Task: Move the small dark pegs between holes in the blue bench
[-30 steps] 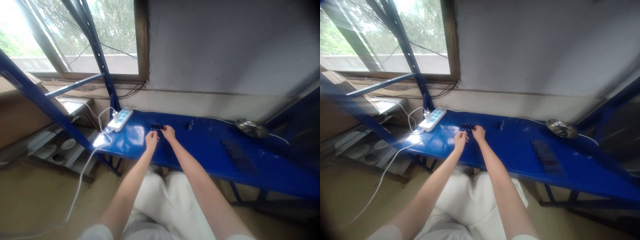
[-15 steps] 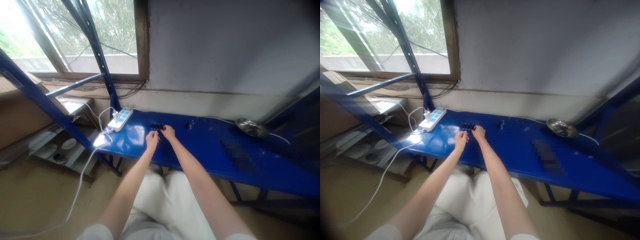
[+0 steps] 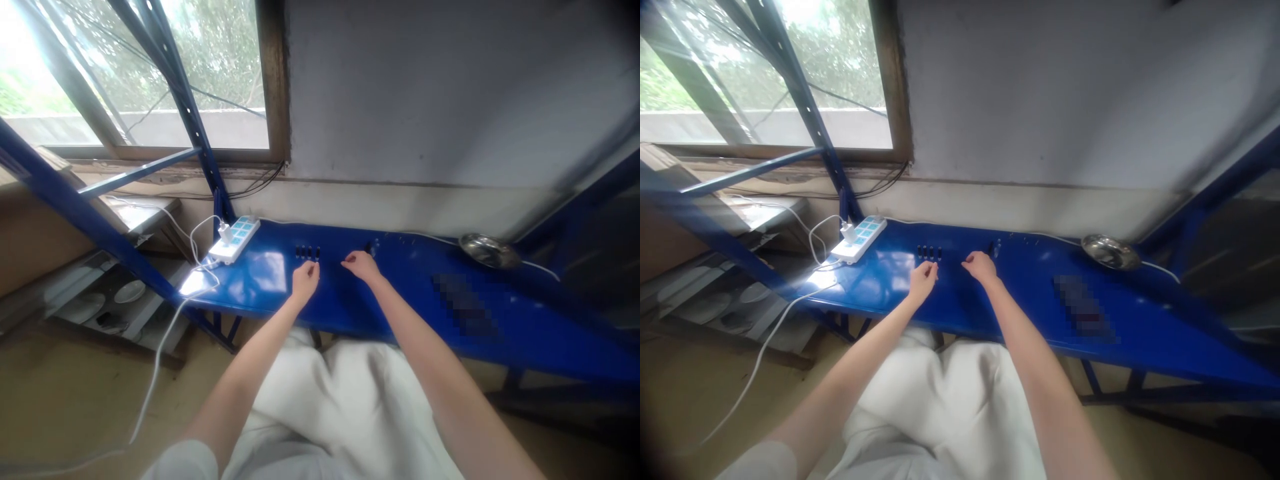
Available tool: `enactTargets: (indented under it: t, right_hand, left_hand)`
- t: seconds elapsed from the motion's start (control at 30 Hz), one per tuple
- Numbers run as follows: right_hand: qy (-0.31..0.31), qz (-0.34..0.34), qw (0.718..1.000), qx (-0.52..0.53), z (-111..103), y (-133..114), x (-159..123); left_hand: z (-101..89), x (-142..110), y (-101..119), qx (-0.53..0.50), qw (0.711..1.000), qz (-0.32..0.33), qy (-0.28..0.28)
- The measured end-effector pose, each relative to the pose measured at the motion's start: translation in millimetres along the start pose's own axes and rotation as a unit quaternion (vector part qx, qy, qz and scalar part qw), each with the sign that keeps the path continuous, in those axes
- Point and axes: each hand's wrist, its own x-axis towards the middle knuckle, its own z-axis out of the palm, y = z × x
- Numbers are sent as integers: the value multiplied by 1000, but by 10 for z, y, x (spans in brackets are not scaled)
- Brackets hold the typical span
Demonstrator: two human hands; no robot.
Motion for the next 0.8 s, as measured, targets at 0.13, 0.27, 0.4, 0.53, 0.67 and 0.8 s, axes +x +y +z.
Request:
enactTargets:
  t: [0.13,0.27,0.4,0.53,0.67,0.8]
  right_hand:
    - [37,70,997,-16,-226,406,-38]
    - [105,91,990,16,-228,670,-42]
    - [156,61,985,46,-94,789,30]
    - [199,38,979,15,23,865,138]
    - [221,36,974,-8,77,902,220]
    - [219,47,974,-11,91,887,275]
  left_hand:
    - [104,-3,160,81,987,102,-94]
    - [356,49,345,134,962,169,-170]
    - [686,184,461,183,948,175,-193]
    - [910,325,544,247,933,151,-213]
    - [1021,437,583,327,905,143,-232]
    - [1122,545,562,359,889,146,-246]
